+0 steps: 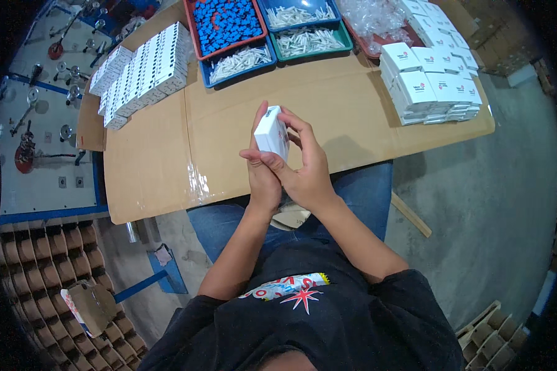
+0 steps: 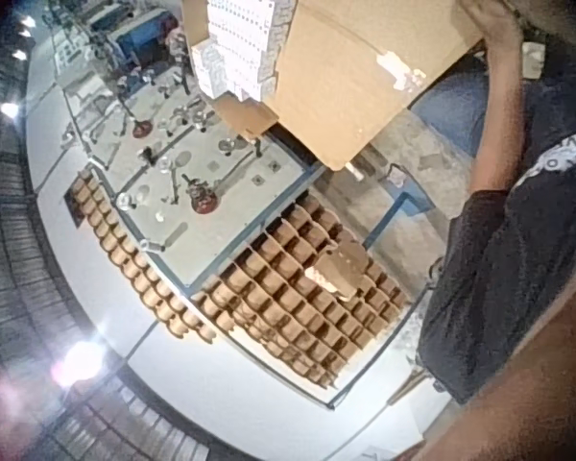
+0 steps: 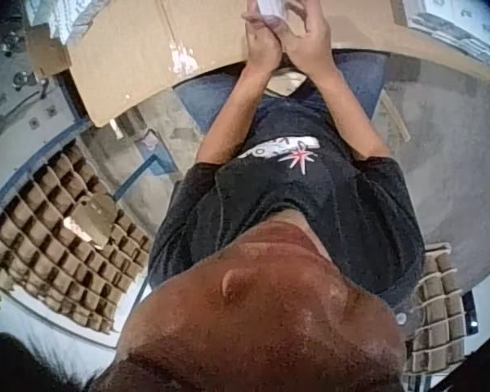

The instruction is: The person assembles small electrical components by hand at a workbench. They place white plastic pieces and blue caps into small white boxes, then close the boxes and stack them. The person also handles a small plastic bag containing additional parts.

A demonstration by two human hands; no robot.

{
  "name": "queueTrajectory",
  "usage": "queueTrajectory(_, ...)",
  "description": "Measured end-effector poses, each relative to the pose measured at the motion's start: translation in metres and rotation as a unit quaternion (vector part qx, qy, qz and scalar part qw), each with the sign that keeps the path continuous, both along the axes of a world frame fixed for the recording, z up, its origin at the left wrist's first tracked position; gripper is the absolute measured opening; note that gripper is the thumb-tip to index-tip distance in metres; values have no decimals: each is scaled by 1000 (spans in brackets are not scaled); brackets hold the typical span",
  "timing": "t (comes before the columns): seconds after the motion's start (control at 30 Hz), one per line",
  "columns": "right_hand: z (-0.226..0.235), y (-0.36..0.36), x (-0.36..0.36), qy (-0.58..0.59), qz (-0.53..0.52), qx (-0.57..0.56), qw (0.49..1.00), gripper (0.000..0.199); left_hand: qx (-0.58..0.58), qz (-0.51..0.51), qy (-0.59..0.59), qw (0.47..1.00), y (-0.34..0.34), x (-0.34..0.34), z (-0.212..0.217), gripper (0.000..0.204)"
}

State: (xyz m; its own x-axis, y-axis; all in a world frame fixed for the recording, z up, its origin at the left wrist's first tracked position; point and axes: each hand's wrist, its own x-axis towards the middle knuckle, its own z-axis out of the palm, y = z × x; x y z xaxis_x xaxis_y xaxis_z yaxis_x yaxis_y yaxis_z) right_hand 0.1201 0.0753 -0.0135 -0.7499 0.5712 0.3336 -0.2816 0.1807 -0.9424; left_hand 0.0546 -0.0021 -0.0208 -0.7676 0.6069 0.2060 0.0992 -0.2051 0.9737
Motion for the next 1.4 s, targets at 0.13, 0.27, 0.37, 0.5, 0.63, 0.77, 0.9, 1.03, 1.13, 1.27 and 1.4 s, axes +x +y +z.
queueTrajectory(0.13,-9,5,1,-6,-16,122,992,66,30,7,11,999,1,1,-12,102)
queueTrajectory(0.27,-4,3,4,-9,-52,239,970,55,39,11,9,999,-1,3,-18,93)
queueTrajectory(0.37,-5,3,4,-13,-54,244,968,51,14,31,11,999,-2,5,-13,87)
queueTrajectory(0.5,0,1,5,-19,-40,214,976,48,13,30,-8,999,-2,7,-18,85)
queueTrajectory(0.63,-2,0,6,-29,34,83,996,48,40,57,48,996,-1,5,-21,89)
queueTrajectory(0.77,5,3,5,18,89,-93,992,49,67,36,102,992,-6,0,-13,91)
queueTrajectory(0.9,18,5,7,-80,100,-201,971,54,31,55,145,987,-13,-6,-26,92)
queueTrajectory(1.03,19,-3,4,-111,138,-231,957,61,56,53,146,986,-17,-5,-22,92)
queueTrajectory(1.13,22,-17,5,-102,124,-278,947,61,43,77,189,978,-19,-10,-18,87)
queueTrajectory(1.27,15,-31,0,-74,88,-346,931,57,-2,102,248,963,-20,-13,-18,82)
queueTrajectory(1.4,14,-40,-3,-87,64,-300,948,54,-4,116,172,978,-22,-8,-25,81)
